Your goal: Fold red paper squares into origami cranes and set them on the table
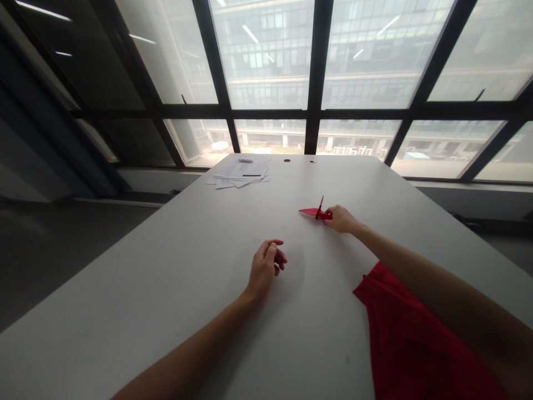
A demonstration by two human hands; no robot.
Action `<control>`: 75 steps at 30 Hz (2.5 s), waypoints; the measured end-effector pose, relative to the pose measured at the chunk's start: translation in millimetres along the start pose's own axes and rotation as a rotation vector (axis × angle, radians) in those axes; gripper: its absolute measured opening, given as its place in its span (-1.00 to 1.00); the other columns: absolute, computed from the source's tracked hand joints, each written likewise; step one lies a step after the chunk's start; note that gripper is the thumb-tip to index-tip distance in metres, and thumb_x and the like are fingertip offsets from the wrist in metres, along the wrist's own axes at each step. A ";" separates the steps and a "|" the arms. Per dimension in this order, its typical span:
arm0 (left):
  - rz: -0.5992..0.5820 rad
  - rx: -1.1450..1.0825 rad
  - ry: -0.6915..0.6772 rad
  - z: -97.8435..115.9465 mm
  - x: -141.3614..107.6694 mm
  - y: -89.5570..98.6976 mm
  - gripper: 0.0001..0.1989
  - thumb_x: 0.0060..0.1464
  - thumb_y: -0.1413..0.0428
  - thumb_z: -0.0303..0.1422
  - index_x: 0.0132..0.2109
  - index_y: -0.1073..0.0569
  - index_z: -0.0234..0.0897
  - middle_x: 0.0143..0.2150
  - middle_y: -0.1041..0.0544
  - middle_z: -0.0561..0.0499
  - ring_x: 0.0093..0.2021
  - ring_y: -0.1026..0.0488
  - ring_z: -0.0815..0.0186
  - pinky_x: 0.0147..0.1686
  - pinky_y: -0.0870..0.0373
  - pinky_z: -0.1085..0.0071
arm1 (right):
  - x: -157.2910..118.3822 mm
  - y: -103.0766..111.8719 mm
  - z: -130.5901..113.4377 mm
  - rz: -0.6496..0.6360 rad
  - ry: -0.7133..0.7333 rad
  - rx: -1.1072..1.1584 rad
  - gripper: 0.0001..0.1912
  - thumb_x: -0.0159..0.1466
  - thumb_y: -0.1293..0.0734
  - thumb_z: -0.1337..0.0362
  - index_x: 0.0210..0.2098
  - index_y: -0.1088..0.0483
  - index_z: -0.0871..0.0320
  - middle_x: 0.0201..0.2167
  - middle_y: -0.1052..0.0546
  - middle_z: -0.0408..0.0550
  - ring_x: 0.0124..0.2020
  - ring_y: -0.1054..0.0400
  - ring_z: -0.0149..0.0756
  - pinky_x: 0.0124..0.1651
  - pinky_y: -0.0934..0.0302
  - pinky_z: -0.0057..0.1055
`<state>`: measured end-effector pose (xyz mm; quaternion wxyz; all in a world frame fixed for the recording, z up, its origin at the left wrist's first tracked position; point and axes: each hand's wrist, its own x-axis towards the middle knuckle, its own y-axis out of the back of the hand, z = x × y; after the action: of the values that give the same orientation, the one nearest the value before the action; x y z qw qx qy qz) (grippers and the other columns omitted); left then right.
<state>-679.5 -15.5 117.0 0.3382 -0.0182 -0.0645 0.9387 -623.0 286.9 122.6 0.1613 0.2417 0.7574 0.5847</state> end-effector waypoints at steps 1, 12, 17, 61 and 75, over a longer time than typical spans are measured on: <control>0.000 0.013 -0.002 -0.6 -0.2 0.2 -0.70 0.17 -0.01 -0.15 -0.10 -0.43 -0.26 -0.48 -0.46 0.07 -0.55 -0.33 0.42 -0.63 -0.11 0.56 | 7.7 3.7 3.1 -0.015 0.017 -0.018 -0.64 0.19 -0.41 0.12 -0.08 -0.53 0.18 -0.14 -0.57 0.11 -0.06 -0.42 -0.09 -0.04 -0.23 -0.35; -0.287 0.879 -0.244 13.0 51.3 -6.5 -0.71 0.17 0.02 -0.34 -0.07 -0.52 -0.31 -0.10 -0.62 -0.15 -0.13 -0.57 0.15 -0.09 -0.49 0.24 | -9.8 15.1 9.8 0.089 0.120 -0.136 -0.51 0.29 -0.35 0.14 0.18 -0.36 0.14 0.15 -0.38 0.16 0.16 -0.22 0.01 0.14 -0.17 -0.19; -0.301 1.060 -0.377 1.8 129.1 -55.2 -0.53 0.17 -0.02 -0.40 0.23 -0.36 -0.35 0.34 -0.29 -0.22 0.37 -0.16 0.12 0.35 -0.04 0.20 | -27.2 -0.9 -4.4 0.194 0.140 -0.172 -0.69 0.39 -0.21 0.20 0.03 -0.44 0.17 0.03 -0.45 0.18 0.08 -0.26 -0.03 0.08 -0.17 -0.22; 0.302 0.484 -0.399 -26.4 154.4 -60.0 -0.74 0.15 0.09 -0.45 -0.07 -0.41 -0.31 -0.18 -0.54 -0.10 -0.22 -0.49 0.27 -0.18 -0.43 0.36 | 51.8 3.6 -0.8 0.417 -0.216 0.553 -0.60 0.20 -0.21 0.43 0.02 -0.41 0.26 -0.18 -0.58 0.14 -0.18 -0.45 -0.17 -0.11 -0.31 -0.33; -0.581 0.794 -0.665 16.5 10.7 -152.1 -0.78 0.15 -0.03 -0.45 -0.17 -0.57 -0.21 -0.18 -0.62 -0.03 -0.18 -0.54 0.21 -0.10 -0.44 0.31 | -209.1 46.6 102.0 0.198 0.170 0.285 -0.68 0.31 -0.23 0.22 -0.01 -0.49 0.06 -0.02 -0.55 0.04 0.00 -0.43 -0.11 0.13 -0.29 -0.16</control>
<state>-592.8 105.6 153.8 0.5237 0.4232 0.1867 0.7153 -387.2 262.5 132.5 0.0027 0.2854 0.8159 0.5029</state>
